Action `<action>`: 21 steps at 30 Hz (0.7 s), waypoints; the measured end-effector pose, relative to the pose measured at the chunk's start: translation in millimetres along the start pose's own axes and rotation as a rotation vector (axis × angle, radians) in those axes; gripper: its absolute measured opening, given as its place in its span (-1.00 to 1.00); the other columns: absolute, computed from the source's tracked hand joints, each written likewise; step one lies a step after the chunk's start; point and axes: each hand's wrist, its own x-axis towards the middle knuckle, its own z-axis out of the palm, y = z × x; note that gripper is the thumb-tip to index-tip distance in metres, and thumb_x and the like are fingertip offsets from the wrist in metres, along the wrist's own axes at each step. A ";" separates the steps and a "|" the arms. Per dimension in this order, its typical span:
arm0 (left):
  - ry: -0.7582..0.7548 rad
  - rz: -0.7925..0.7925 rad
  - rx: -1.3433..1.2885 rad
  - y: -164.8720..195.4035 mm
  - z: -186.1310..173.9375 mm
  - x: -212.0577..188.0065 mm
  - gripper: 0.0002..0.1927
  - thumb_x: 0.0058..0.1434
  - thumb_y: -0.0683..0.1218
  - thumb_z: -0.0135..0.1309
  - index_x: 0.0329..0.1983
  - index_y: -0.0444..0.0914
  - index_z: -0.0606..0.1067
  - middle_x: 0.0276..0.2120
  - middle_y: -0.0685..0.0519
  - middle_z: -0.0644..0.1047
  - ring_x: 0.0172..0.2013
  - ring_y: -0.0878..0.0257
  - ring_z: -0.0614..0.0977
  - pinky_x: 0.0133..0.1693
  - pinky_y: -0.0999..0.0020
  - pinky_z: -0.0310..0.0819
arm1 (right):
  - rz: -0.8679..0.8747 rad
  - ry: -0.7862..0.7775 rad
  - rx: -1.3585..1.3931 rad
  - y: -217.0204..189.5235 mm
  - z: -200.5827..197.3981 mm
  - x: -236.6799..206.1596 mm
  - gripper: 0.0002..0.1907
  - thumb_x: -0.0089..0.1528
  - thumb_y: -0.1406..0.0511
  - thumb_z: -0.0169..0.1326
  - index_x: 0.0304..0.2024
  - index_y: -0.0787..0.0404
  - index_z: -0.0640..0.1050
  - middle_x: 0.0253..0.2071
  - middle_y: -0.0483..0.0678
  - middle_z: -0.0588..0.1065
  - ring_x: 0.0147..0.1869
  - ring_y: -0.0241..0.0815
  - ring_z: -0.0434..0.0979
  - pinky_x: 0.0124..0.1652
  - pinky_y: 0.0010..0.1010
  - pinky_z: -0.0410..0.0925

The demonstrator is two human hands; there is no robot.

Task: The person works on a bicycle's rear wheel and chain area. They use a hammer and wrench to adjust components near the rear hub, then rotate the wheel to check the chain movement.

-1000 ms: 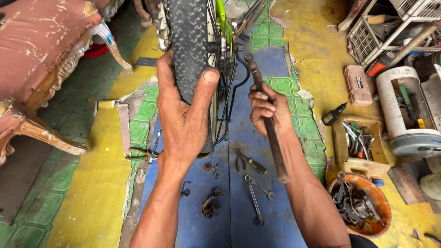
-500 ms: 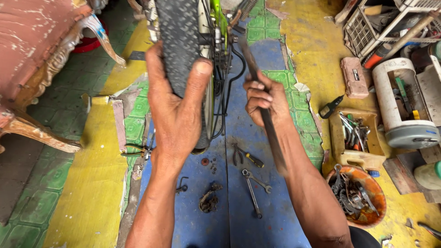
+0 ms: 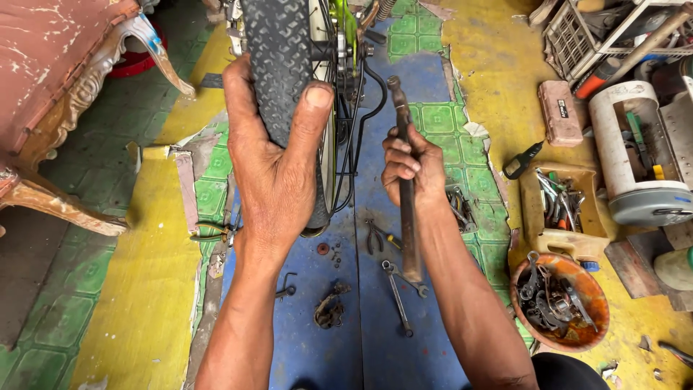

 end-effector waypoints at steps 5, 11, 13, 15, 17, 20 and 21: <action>0.000 -0.033 0.003 -0.4 -1.9 2.6 -0.41 0.56 0.05 0.14 0.34 -0.43 0.21 -0.03 -0.02 0.56 -0.05 0.35 0.54 0.08 0.41 0.52 | -0.008 0.015 0.059 -5.8 5.0 4.2 -0.75 0.48 0.26 -0.14 -0.16 0.36 0.37 -0.48 -0.13 0.31 -0.67 -0.44 0.20 -0.70 -0.65 0.19; -0.005 -0.027 -0.015 -0.5 -2.0 3.0 -0.43 0.55 0.04 0.13 0.33 -0.43 0.22 -0.03 -0.01 0.57 -0.04 0.35 0.56 0.08 0.41 0.53 | 0.016 -0.022 -0.057 4.3 20.5 -1.6 -0.74 0.47 0.25 -0.13 -0.16 0.36 0.37 -0.49 -0.13 0.31 -0.67 -0.45 0.22 -0.71 -0.64 0.19; -0.007 -0.021 -0.023 -0.3 -2.1 2.9 -0.45 0.55 0.04 0.13 0.32 -0.42 0.23 -0.02 -0.02 0.56 -0.03 0.35 0.55 0.09 0.41 0.52 | 0.003 0.026 -0.002 8.2 22.2 0.3 -0.76 0.47 0.26 -0.14 -0.19 0.33 0.36 -0.49 -0.13 0.31 -0.67 -0.45 0.22 -0.71 -0.64 0.19; -0.008 -0.024 -0.028 -0.4 -1.8 3.2 -0.45 0.54 0.03 0.13 0.32 -0.42 0.22 -0.02 -0.02 0.56 -0.03 0.35 0.56 0.08 0.41 0.52 | -0.021 0.083 -0.014 9.4 24.6 3.1 -0.76 0.45 0.25 -0.14 -0.19 0.33 0.35 -0.49 -0.13 0.30 -0.67 -0.44 0.22 -0.70 -0.65 0.20; -0.003 -0.029 -0.021 -0.6 -1.5 3.7 -0.44 0.54 0.02 0.13 0.34 -0.42 0.21 -0.03 -0.03 0.58 -0.04 0.34 0.57 0.08 0.40 0.53 | -0.011 0.095 -0.042 7.5 28.8 6.7 -0.76 0.45 0.24 -0.14 -0.20 0.32 0.35 -0.49 -0.13 0.29 -0.68 -0.45 0.22 -0.70 -0.65 0.20; 0.011 -0.008 0.003 -1.6 -0.5 4.5 -0.45 0.56 0.00 0.14 0.35 -0.43 0.21 0.00 -0.04 0.58 -0.01 0.33 0.57 0.11 0.40 0.53 | 0.077 0.001 -0.127 -3.8 36.9 7.9 -0.75 0.48 0.24 -0.13 -0.18 0.32 0.35 -0.48 -0.16 0.28 -0.68 -0.46 0.21 -0.71 -0.65 0.20; 0.015 0.000 0.010 -1.9 0.0 4.7 -0.46 0.57 0.00 0.14 0.35 -0.43 0.21 0.00 -0.04 0.57 -0.01 0.33 0.57 0.12 0.39 0.53 | 0.128 -0.059 -0.174 -13.1 40.2 4.1 -0.75 0.51 0.25 -0.12 -0.15 0.34 0.36 -0.47 -0.18 0.28 -0.67 -0.46 0.20 -0.71 -0.65 0.19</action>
